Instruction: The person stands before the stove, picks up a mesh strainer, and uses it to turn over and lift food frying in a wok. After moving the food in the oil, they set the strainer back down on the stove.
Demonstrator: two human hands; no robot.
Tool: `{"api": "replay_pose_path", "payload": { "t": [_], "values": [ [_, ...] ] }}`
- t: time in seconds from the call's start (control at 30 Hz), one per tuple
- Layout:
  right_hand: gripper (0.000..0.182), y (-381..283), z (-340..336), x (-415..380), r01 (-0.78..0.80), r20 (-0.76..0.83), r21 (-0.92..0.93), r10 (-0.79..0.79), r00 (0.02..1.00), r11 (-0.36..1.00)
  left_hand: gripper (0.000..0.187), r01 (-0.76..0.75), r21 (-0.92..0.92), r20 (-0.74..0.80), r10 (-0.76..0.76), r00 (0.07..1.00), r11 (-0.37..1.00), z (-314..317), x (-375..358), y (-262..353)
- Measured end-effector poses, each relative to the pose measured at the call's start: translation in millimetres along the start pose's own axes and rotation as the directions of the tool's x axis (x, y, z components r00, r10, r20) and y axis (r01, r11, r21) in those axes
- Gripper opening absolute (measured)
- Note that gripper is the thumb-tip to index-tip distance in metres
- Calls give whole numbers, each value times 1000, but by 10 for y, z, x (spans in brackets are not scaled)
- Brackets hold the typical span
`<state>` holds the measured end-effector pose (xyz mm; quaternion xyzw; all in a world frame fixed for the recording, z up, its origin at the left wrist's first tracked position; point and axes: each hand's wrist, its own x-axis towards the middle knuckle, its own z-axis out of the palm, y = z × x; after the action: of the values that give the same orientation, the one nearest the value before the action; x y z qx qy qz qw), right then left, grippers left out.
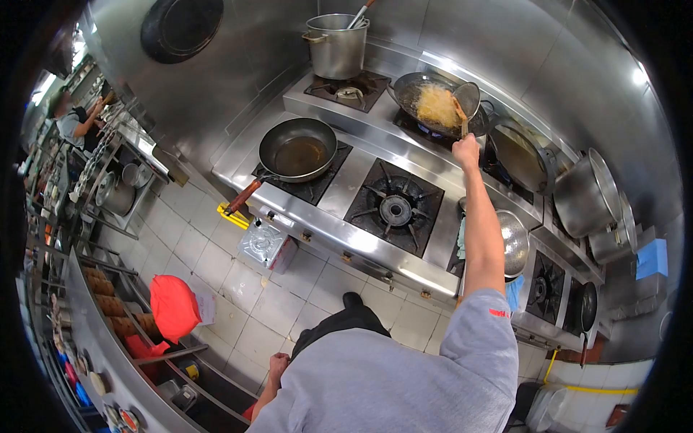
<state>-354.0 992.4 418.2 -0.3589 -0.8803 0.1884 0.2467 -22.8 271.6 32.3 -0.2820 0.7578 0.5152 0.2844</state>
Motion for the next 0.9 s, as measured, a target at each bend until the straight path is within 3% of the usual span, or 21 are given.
{"api": "replay_pose_path", "payload": {
  "t": [0.17, 0.37, 0.4, 0.5, 0.6, 0.7, 0.8, 0.9],
  "values": [
    [24, -47, 14, -216, 2, -17, -20, -3, 1000, 1000, 12, 26, -45, 31, -25, 999, 999, 10, 106, -31],
    [26, -17, -106, -467, -100, -21, 166, 105, 994, 981, 12, 2, -33, 2, -2, 1000, 999, 32, 110, -46],
    [29, -29, -166, -491, -111, 0, 130, 112, 994, 985, 12, -7, -11, -1, 7, 1000, 1000, 28, 83, -37],
    [31, 54, -239, -546, -9, -45, -6, 9, 999, 1000, 11, 9, 45, 8, -10, 1000, 999, -2, 18, -9],
    [31, 37, -325, -666, -30, -66, 40, 33, 997, 999, 12, -6, 79, -4, 7, 1000, 997, -23, 3, -13],
    [30, 341, -186, -533, 92, -214, 9, -88, 973, 996, 12, -20, 66, 2, 20, 1000, 998, -41, 41, -25],
    [22, 599, -117, -267, -192, 64, 510, 186, 981, 838, 11, -71, 65, 33, 69, 997, 995, -66, 58, 6],
    [15, 312, -356, -381, -364, 245, 756, 281, 928, 544, 10, -29, -14, 41, 29, 999, 999, -66, 108, 6]
  ]
}}
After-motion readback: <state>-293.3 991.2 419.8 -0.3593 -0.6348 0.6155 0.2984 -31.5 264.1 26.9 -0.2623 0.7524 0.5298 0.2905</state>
